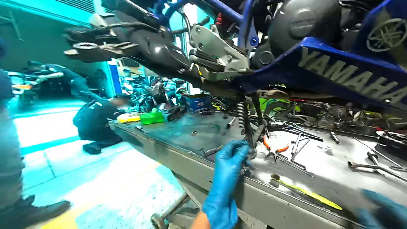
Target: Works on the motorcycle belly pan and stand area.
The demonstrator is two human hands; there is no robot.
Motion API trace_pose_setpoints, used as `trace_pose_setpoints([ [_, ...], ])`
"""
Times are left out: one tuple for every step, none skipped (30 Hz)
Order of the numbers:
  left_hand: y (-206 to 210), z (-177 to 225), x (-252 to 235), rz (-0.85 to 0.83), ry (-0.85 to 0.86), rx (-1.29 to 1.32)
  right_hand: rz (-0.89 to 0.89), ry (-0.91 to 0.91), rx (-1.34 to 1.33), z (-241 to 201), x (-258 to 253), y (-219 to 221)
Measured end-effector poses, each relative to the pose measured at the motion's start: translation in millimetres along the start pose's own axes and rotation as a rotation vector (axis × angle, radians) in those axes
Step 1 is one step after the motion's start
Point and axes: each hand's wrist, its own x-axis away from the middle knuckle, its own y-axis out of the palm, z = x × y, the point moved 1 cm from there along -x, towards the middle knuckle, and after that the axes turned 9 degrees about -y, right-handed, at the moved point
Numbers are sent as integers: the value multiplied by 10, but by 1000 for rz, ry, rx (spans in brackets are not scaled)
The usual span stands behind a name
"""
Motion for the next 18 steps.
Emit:
trace_pose_setpoints([
  [139, 59, 120, -71, 23, 25, 12, -92, -95, -248, -189, 212],
  [253, 118, 227, -127, 34, 55, 33, -182, -131, -457, -398, 401],
  [323, 163, 319, -162, 41, 84, 66, -267, -132, -598, -598, 568],
  [349, 203, 374, -169, 53, 92, 107, -338, -125, -664, -774, 720],
  [333, 250, 377, -155, 75, 81, 148, -391, -149, -688, -932, 832],
  [287, 302, 350, -131, 94, 67, 176, -419, -189, -707, -1057, 897],
  [233, 347, 315, -107, 105, 62, 186, -431, -239, -731, -1149, 934],
  [186, 373, 288, -86, 111, 58, 186, -430, -287, -760, -1205, 963],
  [154, 383, 263, -67, 120, 52, 189, -426, -328, -787, -1246, 995],
  [135, 380, 239, -56, 130, 50, 196, -426, -347, -806, -1279, 1031],
  [122, 368, 215, -54, 136, 48, 207, -433, -358, -810, -1310, 1067],
  [111, 355, 182, -60, 143, 44, 220, -447, -360, -801, -1347, 1099],
  [95, 340, 138, -67, 157, 30, 229, -468, -345, -783, -1389, 1126],
  [71, 324, 72, -62, 202, -7, 238, -503, -313, -756, -1437, 1141],
  [34, 309, -37, -36, 305, -80, 247, -550, -259, -713, -1505, 1137],
  [-27, 310, -192, 17, 450, -201, 259, -600, -193, -655, -1588, 1123],
  [-114, 330, -390, 90, 603, -362, 264, -644, -123, -585, -1666, 1104],
  [-203, 380, -628, 176, 749, -525, 262, -675, -70, -506, -1731, 1091],
])
